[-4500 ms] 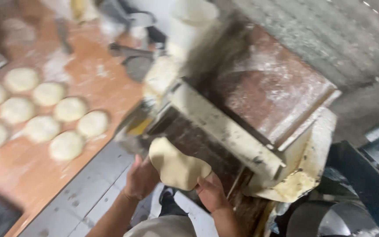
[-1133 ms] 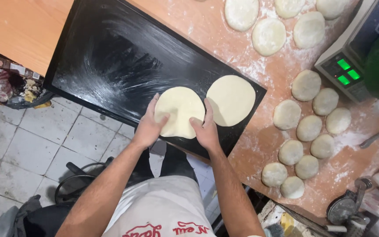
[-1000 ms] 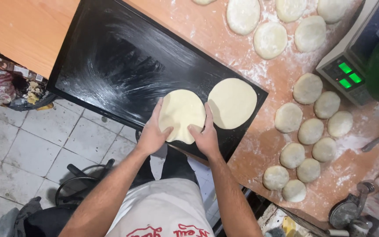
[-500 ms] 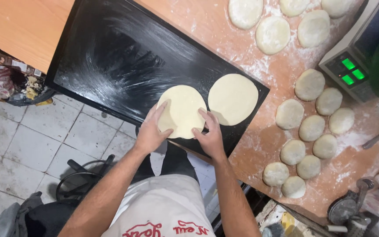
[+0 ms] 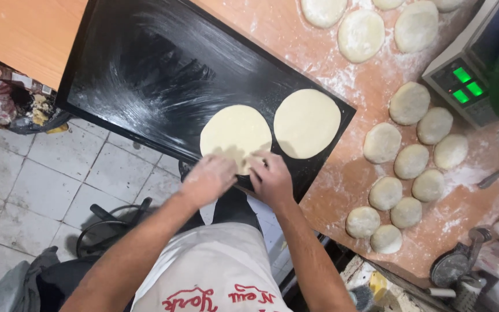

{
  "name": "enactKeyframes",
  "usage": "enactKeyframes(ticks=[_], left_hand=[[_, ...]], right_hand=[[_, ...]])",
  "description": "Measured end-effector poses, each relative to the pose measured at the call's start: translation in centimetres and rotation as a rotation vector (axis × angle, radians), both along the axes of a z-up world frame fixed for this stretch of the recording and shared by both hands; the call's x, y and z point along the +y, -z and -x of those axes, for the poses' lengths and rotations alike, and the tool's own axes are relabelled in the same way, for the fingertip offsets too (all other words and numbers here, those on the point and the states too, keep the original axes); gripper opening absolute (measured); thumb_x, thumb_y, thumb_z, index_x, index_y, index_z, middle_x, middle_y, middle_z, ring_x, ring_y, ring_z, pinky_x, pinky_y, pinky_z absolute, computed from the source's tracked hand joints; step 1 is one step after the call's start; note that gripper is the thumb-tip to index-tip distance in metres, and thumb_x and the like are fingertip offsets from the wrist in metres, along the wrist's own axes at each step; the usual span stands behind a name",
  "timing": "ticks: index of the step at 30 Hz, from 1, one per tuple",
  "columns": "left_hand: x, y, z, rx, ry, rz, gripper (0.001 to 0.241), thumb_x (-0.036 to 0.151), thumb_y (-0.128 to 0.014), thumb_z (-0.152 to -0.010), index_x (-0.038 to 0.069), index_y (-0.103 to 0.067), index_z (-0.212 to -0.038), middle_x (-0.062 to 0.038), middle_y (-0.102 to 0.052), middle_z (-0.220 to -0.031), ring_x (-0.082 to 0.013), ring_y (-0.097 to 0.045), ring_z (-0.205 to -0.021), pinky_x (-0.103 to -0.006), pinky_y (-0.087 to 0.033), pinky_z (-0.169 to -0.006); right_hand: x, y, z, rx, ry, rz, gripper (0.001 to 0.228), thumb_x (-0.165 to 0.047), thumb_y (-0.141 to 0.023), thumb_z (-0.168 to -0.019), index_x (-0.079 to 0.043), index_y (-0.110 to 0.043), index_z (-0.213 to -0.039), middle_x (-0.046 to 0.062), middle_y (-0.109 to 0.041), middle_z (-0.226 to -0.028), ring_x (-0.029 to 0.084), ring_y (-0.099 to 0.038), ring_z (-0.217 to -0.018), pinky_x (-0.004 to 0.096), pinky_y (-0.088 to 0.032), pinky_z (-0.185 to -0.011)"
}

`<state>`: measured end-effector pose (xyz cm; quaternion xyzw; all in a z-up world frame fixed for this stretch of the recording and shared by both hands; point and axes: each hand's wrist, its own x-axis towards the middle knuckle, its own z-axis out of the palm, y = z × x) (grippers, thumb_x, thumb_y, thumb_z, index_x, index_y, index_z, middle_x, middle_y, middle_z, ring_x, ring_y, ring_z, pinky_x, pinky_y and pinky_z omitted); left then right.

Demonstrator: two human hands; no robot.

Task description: Flattening dough portions using a manual press machine and placing them onto a baking tray.

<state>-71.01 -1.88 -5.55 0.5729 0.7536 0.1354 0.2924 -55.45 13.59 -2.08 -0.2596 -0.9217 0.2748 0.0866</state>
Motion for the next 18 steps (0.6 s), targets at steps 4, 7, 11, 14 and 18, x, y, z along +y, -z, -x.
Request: enactKeyframes(ticks=[4, 7, 11, 14, 18], left_hand=[[0.1, 0.2, -0.7, 0.068, 0.157, -0.232, 0.044, 0.034, -0.067, -0.093, 0.001, -0.069, -0.121, -0.014, -0.063, -0.132, -0.0318, -0.055, -0.129, -0.0476, -0.040, -0.111], [0.2, 0.7, -0.7, 0.023, 0.055, -0.311, 0.046, 0.031, -0.066, -0.091, -0.002, -0.067, -0.123, -0.016, -0.063, -0.133, -0.0332, -0.054, -0.131, -0.0479, -0.039, -0.113], [2.7, 0.8, 1.2, 0.084, -0.116, -0.372, 0.043, 0.020, -0.064, -0.092, -0.002, -0.064, -0.129, -0.019, -0.062, -0.137, -0.0349, -0.053, -0.134, -0.0471, -0.039, -0.116], [3.5, 0.9, 2.5, 0.181, -0.169, -0.404, 0.045, 0.014, -0.065, -0.090, -0.002, -0.063, -0.131, -0.018, -0.062, -0.139, -0.0349, -0.055, -0.134, -0.0468, -0.041, -0.117], [4.2, 0.7, 4.5, 0.115, -0.255, -0.434, 0.040, 0.010, -0.068, -0.089, 0.001, -0.063, -0.128, -0.017, -0.063, -0.135, -0.0349, -0.057, -0.129, -0.0459, -0.044, -0.116]], right_hand=[[1.2, 1.2, 0.1, 0.011, -0.335, -0.042, 0.041, -0.017, -0.078, -0.081, -0.014, -0.070, -0.121, 0.010, -0.066, -0.123, 0.033, -0.064, -0.114, 0.046, -0.051, -0.094], [1.5, 1.2, -0.5, -0.039, -0.375, -0.060, 0.041, -0.016, -0.075, -0.081, -0.012, -0.070, -0.121, 0.012, -0.065, -0.128, 0.034, -0.062, -0.119, 0.047, -0.050, -0.100], [1.4, 2.3, 1.5, 0.021, -0.224, -0.178, 0.039, -0.013, -0.070, -0.091, -0.006, -0.067, -0.129, 0.015, -0.061, -0.140, 0.036, -0.057, -0.134, 0.050, -0.047, -0.115], [1.7, 1.6, 3.5, 0.010, -0.201, -0.175, 0.043, -0.014, -0.071, -0.090, -0.003, -0.066, -0.131, 0.018, -0.060, -0.141, 0.038, -0.055, -0.135, 0.054, -0.043, -0.115], [2.8, 3.4, 3.3, 0.029, -0.110, -0.056, 0.038, -0.013, -0.071, -0.090, -0.006, -0.065, -0.128, 0.018, -0.061, -0.139, 0.038, -0.056, -0.133, 0.050, -0.046, -0.113]])
